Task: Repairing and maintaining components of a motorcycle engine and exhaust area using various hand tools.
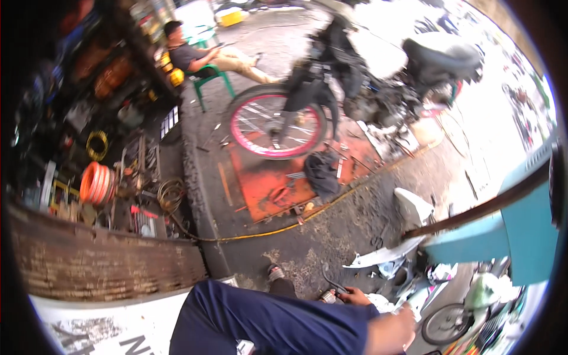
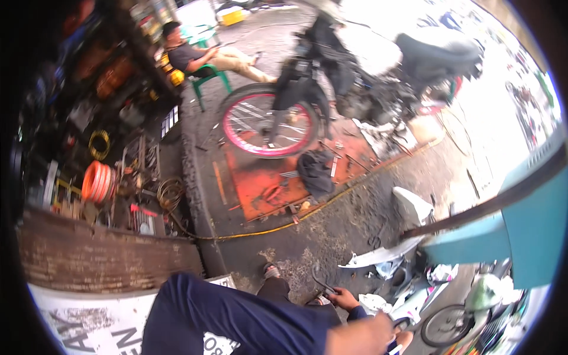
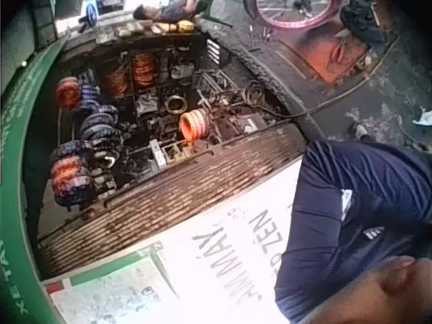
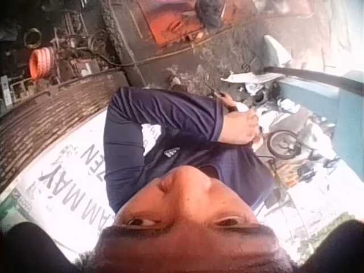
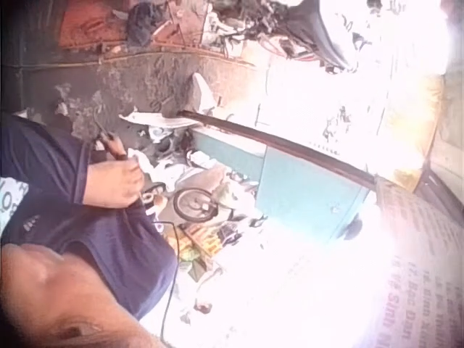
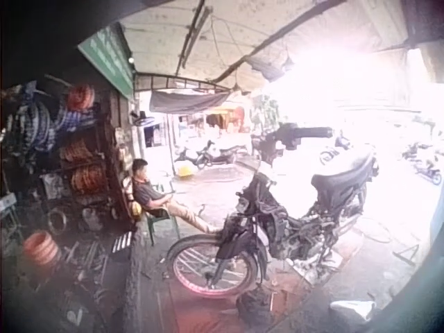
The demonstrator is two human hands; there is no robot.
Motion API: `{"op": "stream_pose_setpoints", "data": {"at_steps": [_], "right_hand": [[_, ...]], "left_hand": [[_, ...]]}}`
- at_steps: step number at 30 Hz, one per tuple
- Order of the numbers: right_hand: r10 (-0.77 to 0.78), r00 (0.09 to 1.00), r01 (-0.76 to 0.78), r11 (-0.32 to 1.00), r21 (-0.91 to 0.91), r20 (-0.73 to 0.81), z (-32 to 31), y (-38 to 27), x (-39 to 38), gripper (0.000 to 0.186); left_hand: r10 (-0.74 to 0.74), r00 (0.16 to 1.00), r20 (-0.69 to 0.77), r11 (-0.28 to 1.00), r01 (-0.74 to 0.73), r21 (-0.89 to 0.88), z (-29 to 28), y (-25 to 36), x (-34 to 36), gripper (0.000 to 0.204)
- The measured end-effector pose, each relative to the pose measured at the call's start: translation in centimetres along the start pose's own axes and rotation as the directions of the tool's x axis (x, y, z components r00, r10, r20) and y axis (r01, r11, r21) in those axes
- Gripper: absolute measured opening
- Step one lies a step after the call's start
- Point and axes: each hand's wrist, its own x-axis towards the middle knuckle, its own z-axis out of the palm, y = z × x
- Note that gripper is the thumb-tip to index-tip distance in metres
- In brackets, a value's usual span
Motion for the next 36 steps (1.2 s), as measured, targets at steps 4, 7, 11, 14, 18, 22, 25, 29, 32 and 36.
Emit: {"op": "stream_pose_setpoints", "data": {"at_steps": [4,7,11,14,18,22,25,29,32,36], "right_hand": [[-0.261,0.908,0.351,0.902,-0.252,0.328,6.2,-9.4,6.7,0.031],[-0.045,0.861,0.24,0.915,-0.326,0.507,14.7,-22.0,7.1,0.039],[-0.312,0.767,0.435,0.895,-0.098,0.561,25.6,-33.5,9.4,0.047],[-0.404,0.689,0.668,0.676,-0.312,0.601,32.4,-40.1,12.0,0.049],[-0.564,0.536,0.844,0.336,-0.418,0.628,38.7,-46.4,17.9,0.048],[-0.458,0.534,0.844,0.337,-0.418,0.71,43.7,-55.1,24.3,0.044],[-0.455,0.556,0.812,0.474,-0.339,0.696,46.4,-62.5,28.9,0.041],[-0.526,0.566,0.782,0.587,-0.211,0.634,48.7,-70.4,33.5,0.038],[-0.615,0.58,0.789,0.589,-0.178,0.534,48.2,-76.8,38.5,0.039],[-0.768,0.51,0.859,0.427,-0.283,0.387,46.8,-84.7,44.8,0.041]], "left_hand": [[-0.454,0.809,-0.373,0.886,0.366,-0.283,-6.9,-5.7,-18.2,0.031],[-0.931,0.12,-0.346,0.304,0.78,-0.547,-4.7,-6.9,-34.1,0.029],[-0.966,-0.189,-0.174,0.088,0.395,-0.914,-5.1,-8.1,-48.4,0.034],[-0.905,-0.346,-0.246,0.234,0.076,-0.969,-7.8,-10.4,-53.5,0.043],[-0.827,-0.491,-0.275,0.451,-0.285,-0.846,-14.9,-18.3,-56.5,0.048],[-0.818,-0.48,-0.318,0.458,-0.209,-0.864,-17.2,-27.1,-63.8,0.042],[-0.891,-0.409,-0.198,0.344,-0.321,-0.882,-20.6,-32.1,-68.2,0.03],[-0.901,-0.423,-0.095,0.273,-0.384,-0.882,-28.0,-40.5,-71.1,0.022],[-0.958,-0.261,-0.117,0.161,-0.153,-0.975,-32.6,-48.5,-74.7,0.016],[-0.949,-0.301,-0.091,0.165,-0.23,-0.959,-38.0,-61.3,-75.0,0.023]]}}
